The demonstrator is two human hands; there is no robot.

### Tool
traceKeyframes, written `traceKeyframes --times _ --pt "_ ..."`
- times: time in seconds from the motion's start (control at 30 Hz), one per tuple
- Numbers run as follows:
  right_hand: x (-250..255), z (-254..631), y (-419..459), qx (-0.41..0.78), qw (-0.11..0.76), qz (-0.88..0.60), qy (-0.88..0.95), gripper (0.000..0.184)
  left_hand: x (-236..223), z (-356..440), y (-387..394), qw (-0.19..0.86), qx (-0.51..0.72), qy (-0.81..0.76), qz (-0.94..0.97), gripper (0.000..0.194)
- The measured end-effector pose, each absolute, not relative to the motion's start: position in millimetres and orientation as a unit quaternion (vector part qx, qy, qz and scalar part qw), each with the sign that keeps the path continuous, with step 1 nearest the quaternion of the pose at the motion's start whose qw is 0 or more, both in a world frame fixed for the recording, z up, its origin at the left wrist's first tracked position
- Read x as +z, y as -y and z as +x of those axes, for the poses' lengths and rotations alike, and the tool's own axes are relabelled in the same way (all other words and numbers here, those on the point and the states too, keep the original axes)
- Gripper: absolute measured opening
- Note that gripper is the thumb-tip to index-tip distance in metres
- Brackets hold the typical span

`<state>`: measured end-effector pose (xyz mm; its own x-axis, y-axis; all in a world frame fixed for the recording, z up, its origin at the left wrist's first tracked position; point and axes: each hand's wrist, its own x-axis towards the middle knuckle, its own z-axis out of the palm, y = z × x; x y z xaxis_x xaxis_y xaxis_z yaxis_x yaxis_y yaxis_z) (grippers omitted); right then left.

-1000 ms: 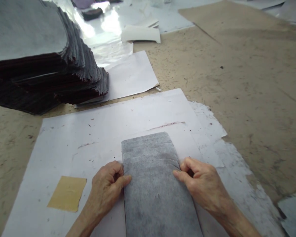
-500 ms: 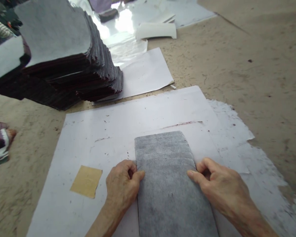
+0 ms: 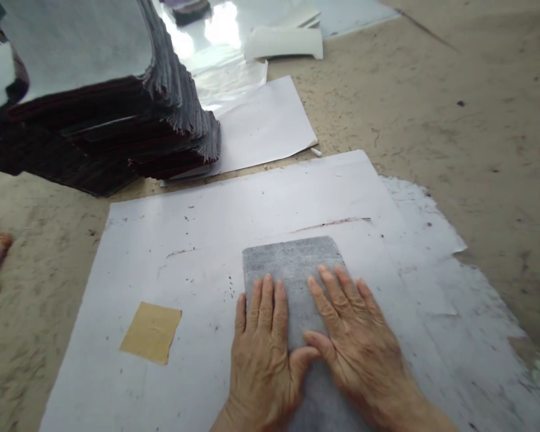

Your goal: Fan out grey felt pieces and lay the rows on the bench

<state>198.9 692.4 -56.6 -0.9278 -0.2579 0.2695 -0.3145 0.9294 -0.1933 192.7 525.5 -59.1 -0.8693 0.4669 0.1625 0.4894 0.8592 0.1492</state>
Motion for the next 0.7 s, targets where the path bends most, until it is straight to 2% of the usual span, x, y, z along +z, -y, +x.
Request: traceKeyframes --times 0.13,0.3,0.37,0.5,0.6,0.7 --pt "-69.8 198.7 -693.4 0.117 0.096 0.151 0.977 0.049 -71.5 193.3 -527.0 0.048 -0.071 0.969 -0.232 0.078" --pt "-59.7 189.8 -706.9 0.219 0.186 0.119 0.951 0.034 -69.1 192.6 -526.6 0.045 -0.066 0.971 -0.227 0.075" --pt "-53.2 179.5 -712.9 0.228 0.193 0.113 0.948 0.032 -67.6 192.8 -527.4 0.043 -0.065 0.971 -0.227 0.075" --pt "-43.8 154.4 -721.9 0.205 0.101 0.114 0.967 0.042 -66.9 193.0 -526.5 0.052 -0.074 0.967 -0.239 0.071" --pt "-39.0 140.8 -724.4 0.204 0.014 0.104 0.973 0.038 -64.7 188.1 -520.2 0.048 -0.095 0.963 -0.249 0.059" --pt "-34.3 134.4 -723.5 0.215 -0.037 0.088 0.972 0.035 -59.2 174.4 -510.8 0.057 -0.130 0.963 -0.228 0.048"
